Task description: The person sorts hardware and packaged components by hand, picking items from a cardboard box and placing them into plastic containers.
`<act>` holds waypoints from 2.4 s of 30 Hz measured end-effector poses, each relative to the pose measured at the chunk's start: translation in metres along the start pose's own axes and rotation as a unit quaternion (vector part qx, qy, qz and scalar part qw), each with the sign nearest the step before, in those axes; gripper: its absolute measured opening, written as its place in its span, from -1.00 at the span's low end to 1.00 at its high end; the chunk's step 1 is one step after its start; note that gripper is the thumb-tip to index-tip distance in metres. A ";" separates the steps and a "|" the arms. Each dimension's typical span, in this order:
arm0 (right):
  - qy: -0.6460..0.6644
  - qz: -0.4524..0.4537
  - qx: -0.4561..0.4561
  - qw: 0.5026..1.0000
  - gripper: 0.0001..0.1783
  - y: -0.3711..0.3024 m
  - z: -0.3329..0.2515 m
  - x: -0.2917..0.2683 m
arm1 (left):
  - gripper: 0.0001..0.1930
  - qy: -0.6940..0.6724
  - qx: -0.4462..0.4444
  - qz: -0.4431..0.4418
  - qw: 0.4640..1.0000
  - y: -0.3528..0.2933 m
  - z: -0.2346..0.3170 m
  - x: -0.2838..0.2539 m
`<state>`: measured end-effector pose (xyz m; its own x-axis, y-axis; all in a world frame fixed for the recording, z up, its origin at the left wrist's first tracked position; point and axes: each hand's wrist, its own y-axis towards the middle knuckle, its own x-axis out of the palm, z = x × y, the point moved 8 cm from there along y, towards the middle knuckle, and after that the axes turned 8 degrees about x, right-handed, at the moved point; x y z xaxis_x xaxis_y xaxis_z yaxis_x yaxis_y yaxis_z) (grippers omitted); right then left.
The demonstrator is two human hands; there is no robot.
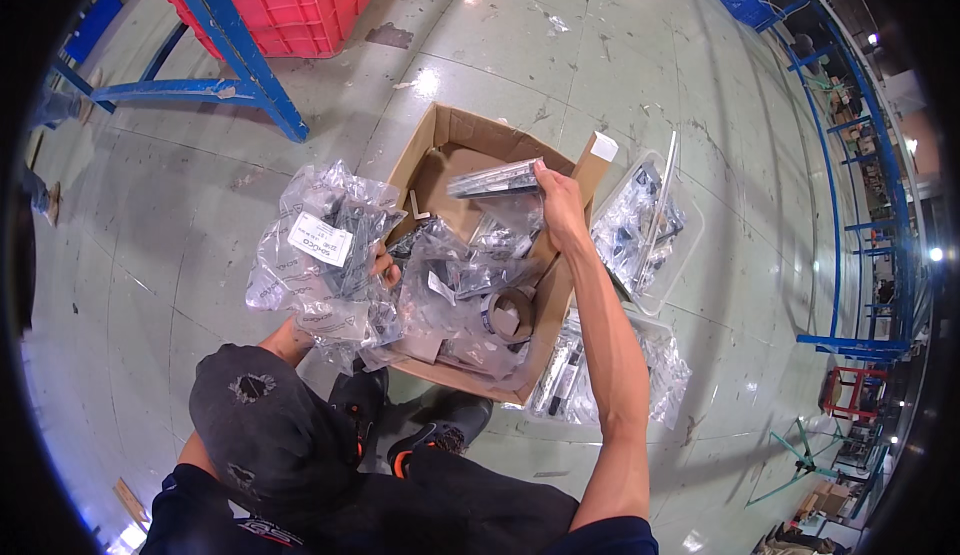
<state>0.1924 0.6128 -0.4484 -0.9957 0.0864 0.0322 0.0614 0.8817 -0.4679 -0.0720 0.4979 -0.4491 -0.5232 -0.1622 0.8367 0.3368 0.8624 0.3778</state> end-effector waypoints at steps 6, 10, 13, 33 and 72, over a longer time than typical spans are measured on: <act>0.264 -0.165 0.067 0.948 -0.62 -0.019 0.001 0.032 | -0.39 0.359 -0.042 0.189 0.913 0.002 0.000 0.026; 0.310 -0.086 0.132 0.938 -0.51 -0.010 0.017 0.033 | -0.35 0.355 -0.053 0.181 0.916 0.004 -0.003 0.032; 0.252 -0.036 0.130 0.958 -0.29 -0.016 0.022 0.038 | -0.32 0.347 -0.031 0.218 0.912 -0.001 0.002 0.029; -0.092 -0.056 0.106 0.989 -0.75 -0.041 0.013 -0.018 | -0.68 0.219 -0.027 0.382 0.897 -0.024 -0.004 0.007; -0.419 0.167 -0.272 0.850 -0.82 -0.162 -0.050 -0.005 | -0.65 0.548 -0.328 0.389 0.664 -0.128 0.026 -0.044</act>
<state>0.1907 0.4931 -0.3286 -0.6026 0.2139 -0.7688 0.1467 0.9767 0.1567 -0.1127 0.4074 -0.5444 0.7716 -0.3501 0.5310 0.6277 0.5539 -0.5470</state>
